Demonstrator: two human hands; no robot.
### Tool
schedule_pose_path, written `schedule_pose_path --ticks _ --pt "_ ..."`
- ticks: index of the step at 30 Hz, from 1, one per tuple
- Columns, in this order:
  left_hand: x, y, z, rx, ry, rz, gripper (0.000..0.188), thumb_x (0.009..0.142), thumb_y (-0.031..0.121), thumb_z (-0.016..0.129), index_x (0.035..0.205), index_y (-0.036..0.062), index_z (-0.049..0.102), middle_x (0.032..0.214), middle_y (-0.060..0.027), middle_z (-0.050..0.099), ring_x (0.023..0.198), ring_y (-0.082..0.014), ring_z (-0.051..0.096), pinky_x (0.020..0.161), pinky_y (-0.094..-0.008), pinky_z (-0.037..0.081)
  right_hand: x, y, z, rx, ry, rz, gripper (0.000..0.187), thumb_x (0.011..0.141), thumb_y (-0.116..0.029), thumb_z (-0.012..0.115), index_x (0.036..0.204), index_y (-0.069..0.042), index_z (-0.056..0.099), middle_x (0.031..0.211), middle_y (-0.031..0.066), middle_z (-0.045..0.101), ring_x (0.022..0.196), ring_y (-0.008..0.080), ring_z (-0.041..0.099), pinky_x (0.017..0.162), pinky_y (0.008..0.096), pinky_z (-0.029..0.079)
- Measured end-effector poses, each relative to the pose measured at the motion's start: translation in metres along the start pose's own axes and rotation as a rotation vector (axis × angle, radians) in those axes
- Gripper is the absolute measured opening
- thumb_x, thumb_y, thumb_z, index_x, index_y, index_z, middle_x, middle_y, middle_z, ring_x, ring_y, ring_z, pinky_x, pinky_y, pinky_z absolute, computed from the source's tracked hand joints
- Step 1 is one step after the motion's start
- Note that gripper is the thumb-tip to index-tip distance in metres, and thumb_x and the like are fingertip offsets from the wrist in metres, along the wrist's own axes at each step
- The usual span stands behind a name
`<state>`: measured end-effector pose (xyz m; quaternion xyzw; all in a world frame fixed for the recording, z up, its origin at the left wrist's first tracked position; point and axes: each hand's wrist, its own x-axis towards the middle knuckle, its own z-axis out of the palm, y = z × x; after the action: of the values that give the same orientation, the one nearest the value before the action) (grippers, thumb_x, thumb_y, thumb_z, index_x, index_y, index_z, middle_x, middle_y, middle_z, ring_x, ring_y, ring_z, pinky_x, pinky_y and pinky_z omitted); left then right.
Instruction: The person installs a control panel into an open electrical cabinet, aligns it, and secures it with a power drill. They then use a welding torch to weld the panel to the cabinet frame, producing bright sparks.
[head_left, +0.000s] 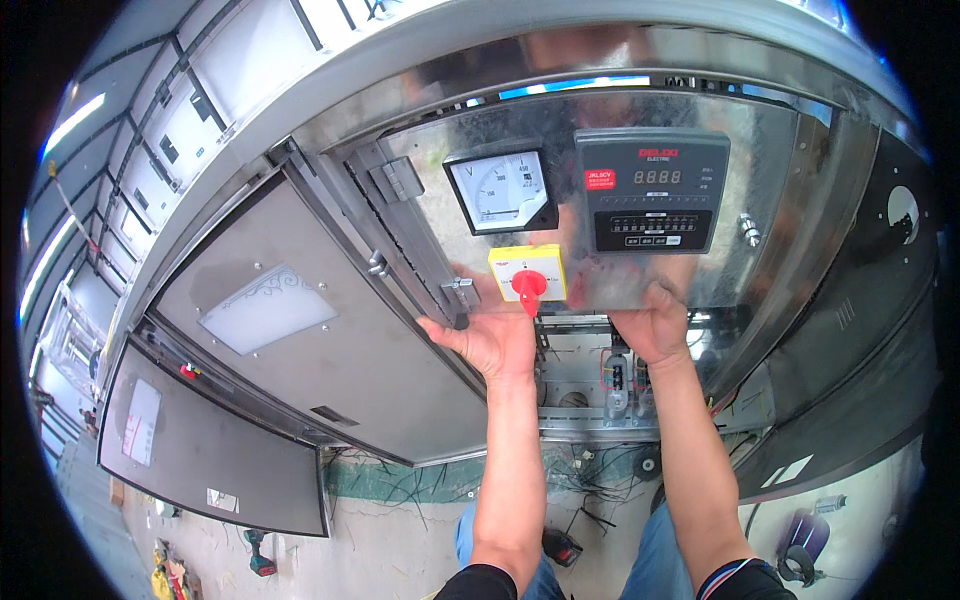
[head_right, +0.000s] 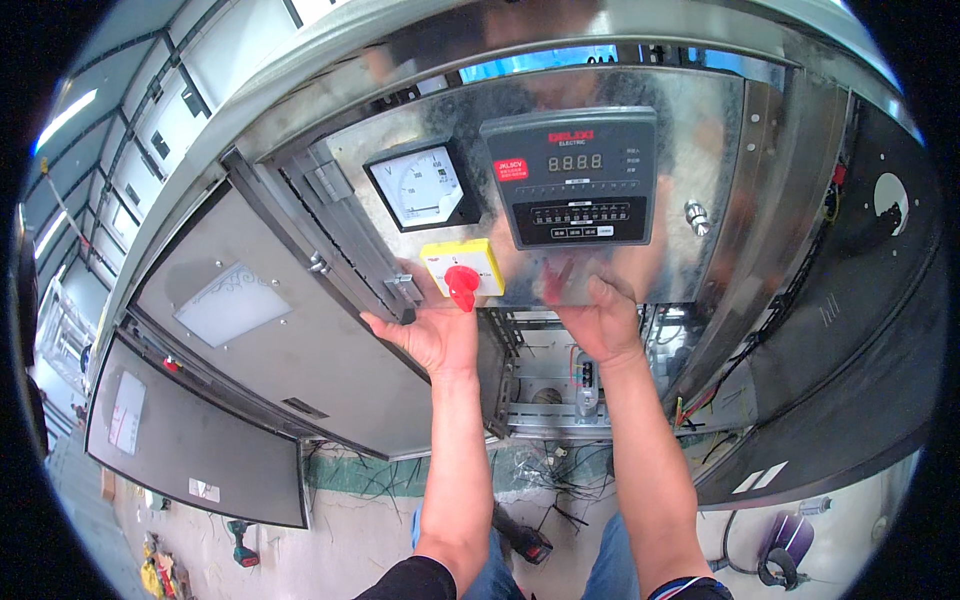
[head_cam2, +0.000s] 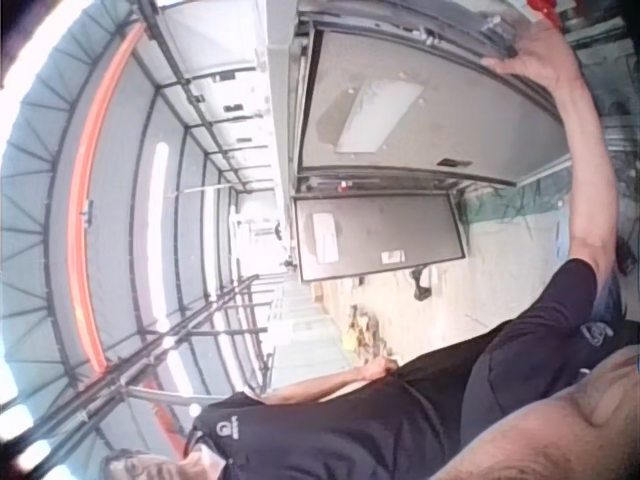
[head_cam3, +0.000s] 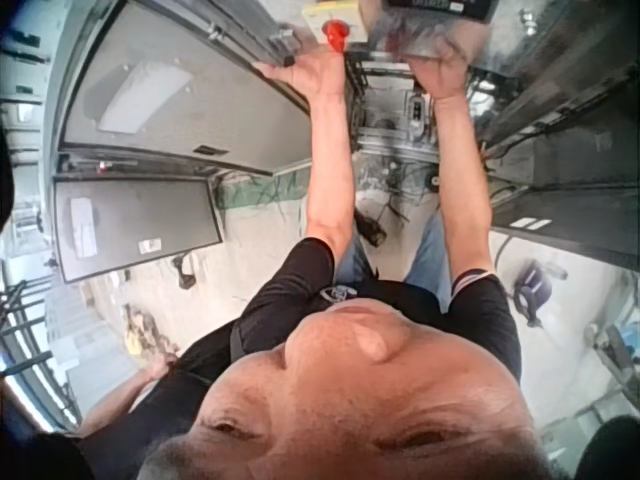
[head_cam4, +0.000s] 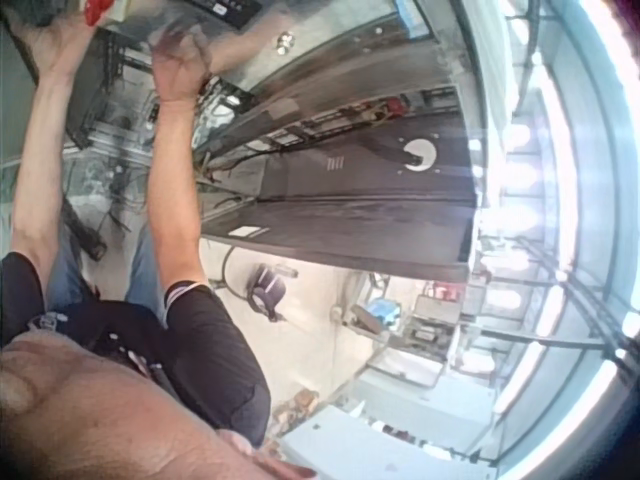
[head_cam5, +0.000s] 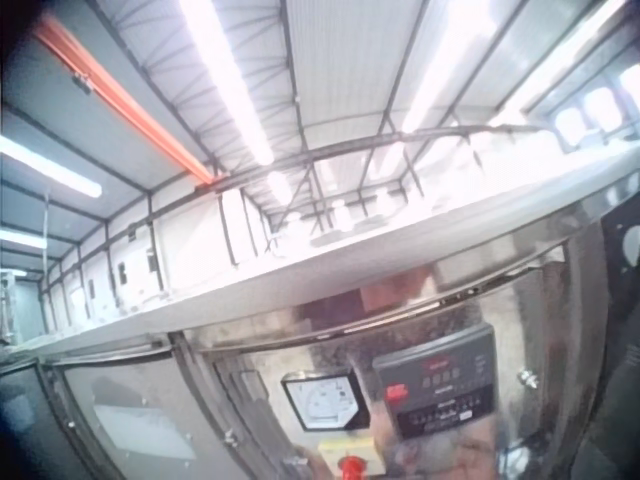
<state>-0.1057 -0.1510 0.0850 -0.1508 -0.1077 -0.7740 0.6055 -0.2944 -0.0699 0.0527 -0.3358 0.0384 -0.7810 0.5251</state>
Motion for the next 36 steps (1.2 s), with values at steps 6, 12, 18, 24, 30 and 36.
schedule_pose_path --ticks 6,12,18,24,30,36 --pt "0.003 -0.002 -0.005 0.018 0.075 0.083 0.081 0.068 0.059 0.088 0.138 0.0275 0.061 0.132 0.0055 0.067 0.134 -0.0160 0.052 0.118 -0.0532 0.030 -0.001 0.002 0.006 0.089 0.036 -0.018 0.047 0.083 -0.021 0.076 0.126 -0.007 0.063 0.127 0.0093 0.064 0.122 0.0273 0.059 0.109 0.0435 0.045" --pt "0.003 0.002 -0.011 0.019 0.011 0.018 0.083 0.069 0.062 0.086 0.139 0.0265 0.060 0.134 0.0077 0.066 0.137 -0.0163 0.048 0.120 -0.0533 0.028 -0.001 0.006 0.011 0.163 0.063 -0.042 0.040 0.079 -0.017 0.073 0.118 -0.007 0.066 0.123 0.0093 0.066 0.120 0.0268 0.060 0.110 0.0438 0.044" --pt "0.000 0.004 -0.005 0.069 0.021 0.006 0.095 0.070 0.075 0.078 0.140 0.0149 0.057 0.134 0.0051 0.065 0.141 -0.0201 0.043 0.121 -0.0534 0.027 -0.002 0.011 0.010 0.207 0.047 -0.068 0.041 0.078 -0.015 0.069 0.119 -0.008 0.066 0.124 0.0098 0.066 0.122 0.0293 0.059 0.111 0.0488 0.042" --pt "-0.041 0.068 0.015 0.835 0.199 -0.475 0.096 0.086 0.081 0.059 0.131 -0.0038 0.059 0.123 -0.0137 0.067 0.115 -0.0271 0.063 0.105 -0.0446 0.048 -0.001 0.010 -0.007 0.220 0.002 -0.105 0.041 0.080 -0.018 0.072 0.120 -0.008 0.067 0.131 0.0108 0.065 0.128 0.0317 0.057 0.114 0.0548 0.040" --pt "-0.016 0.075 0.176 2.366 -0.835 0.562 0.041 0.104 0.025 0.059 0.135 -0.0036 0.059 0.132 -0.0227 0.062 0.123 -0.0333 0.061 0.109 -0.0418 0.044 -0.004 0.012 -0.006 0.263 0.056 -0.102 0.036 0.080 -0.014 0.073 0.115 -0.009 0.070 0.130 0.0103 0.066 0.129 0.0312 0.057 0.112 0.0565 0.042" --pt "0.062 0.053 0.227 2.656 -1.130 0.560 0.066 0.106 0.046 0.052 0.147 -0.0051 0.047 0.143 -0.0295 0.053 0.136 -0.0432 0.050 0.113 -0.0456 0.038 0.000 0.015 0.001 0.272 -0.002 -0.128 0.043 0.081 -0.017 0.074 0.123 -0.012 0.069 0.134 0.0092 0.064 0.130 0.0304 0.054 0.116 0.0545 0.036"
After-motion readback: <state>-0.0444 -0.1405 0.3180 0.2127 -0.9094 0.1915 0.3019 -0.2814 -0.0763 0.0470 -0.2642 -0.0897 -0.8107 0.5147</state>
